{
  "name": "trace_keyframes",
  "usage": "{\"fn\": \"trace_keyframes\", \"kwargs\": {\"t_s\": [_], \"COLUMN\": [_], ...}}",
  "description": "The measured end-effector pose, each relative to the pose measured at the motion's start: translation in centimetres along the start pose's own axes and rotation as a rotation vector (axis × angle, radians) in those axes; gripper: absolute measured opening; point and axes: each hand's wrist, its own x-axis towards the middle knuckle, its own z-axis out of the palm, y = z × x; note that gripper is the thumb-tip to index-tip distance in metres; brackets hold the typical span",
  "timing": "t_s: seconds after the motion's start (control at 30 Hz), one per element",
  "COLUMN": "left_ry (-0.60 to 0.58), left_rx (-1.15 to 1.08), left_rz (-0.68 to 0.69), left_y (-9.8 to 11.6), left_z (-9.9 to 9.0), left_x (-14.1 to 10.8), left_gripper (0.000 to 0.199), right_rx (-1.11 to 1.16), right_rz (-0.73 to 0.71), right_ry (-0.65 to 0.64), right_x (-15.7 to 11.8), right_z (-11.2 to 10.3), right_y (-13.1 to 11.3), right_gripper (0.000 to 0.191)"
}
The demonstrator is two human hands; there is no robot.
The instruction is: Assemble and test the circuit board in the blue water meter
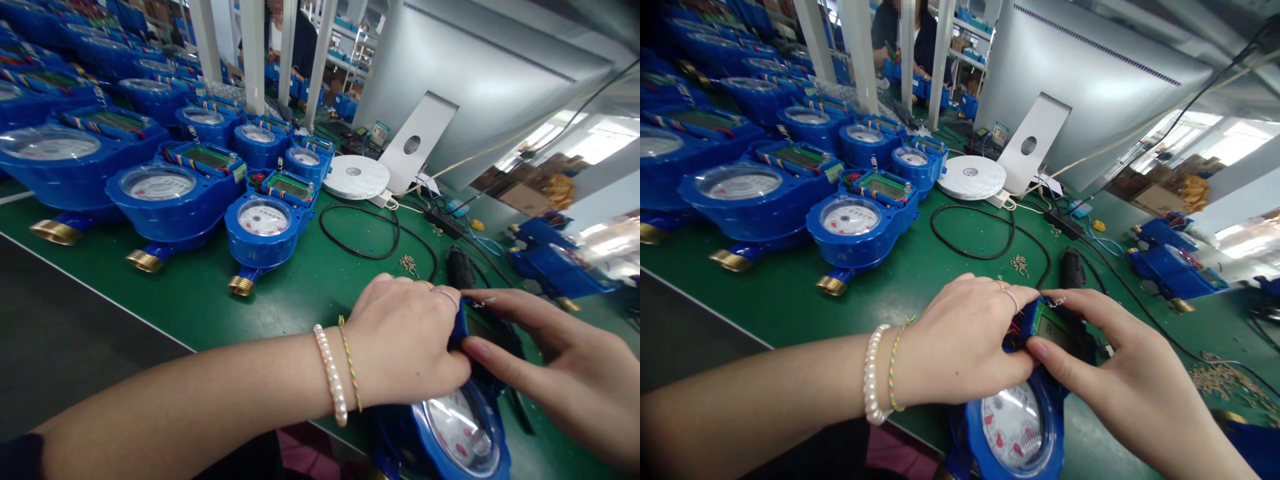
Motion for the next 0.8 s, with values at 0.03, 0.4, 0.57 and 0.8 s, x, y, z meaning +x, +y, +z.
{"fn": "trace_keyframes", "kwargs": {"t_s": [0.03,0.4,0.57,0.8], "left_ry": [-0.018,-0.027,0.025,0.068], "left_rx": [-0.01,0.03,0.022,0.007], "left_rz": [-0.003,-0.004,0.013,0.102], "left_y": [0.0,-0.4,-0.7,-1.6], "left_z": [-0.1,-0.7,0.1,1.2], "left_x": [0.1,0.7,0.3,-0.3], "left_gripper": [0.034,0.033,0.03,0.028], "right_rx": [0.006,-0.022,-0.045,-0.08], "right_rz": [-0.01,-0.174,-0.193,-0.185], "right_ry": [0.008,0.108,0.148,0.211], "right_x": [0.0,-0.3,-0.9,-1.2], "right_z": [0.0,0.1,0.4,0.7], "right_y": [-0.1,0.0,0.4,0.7], "right_gripper": [0.055,0.038,0.037,0.039]}}
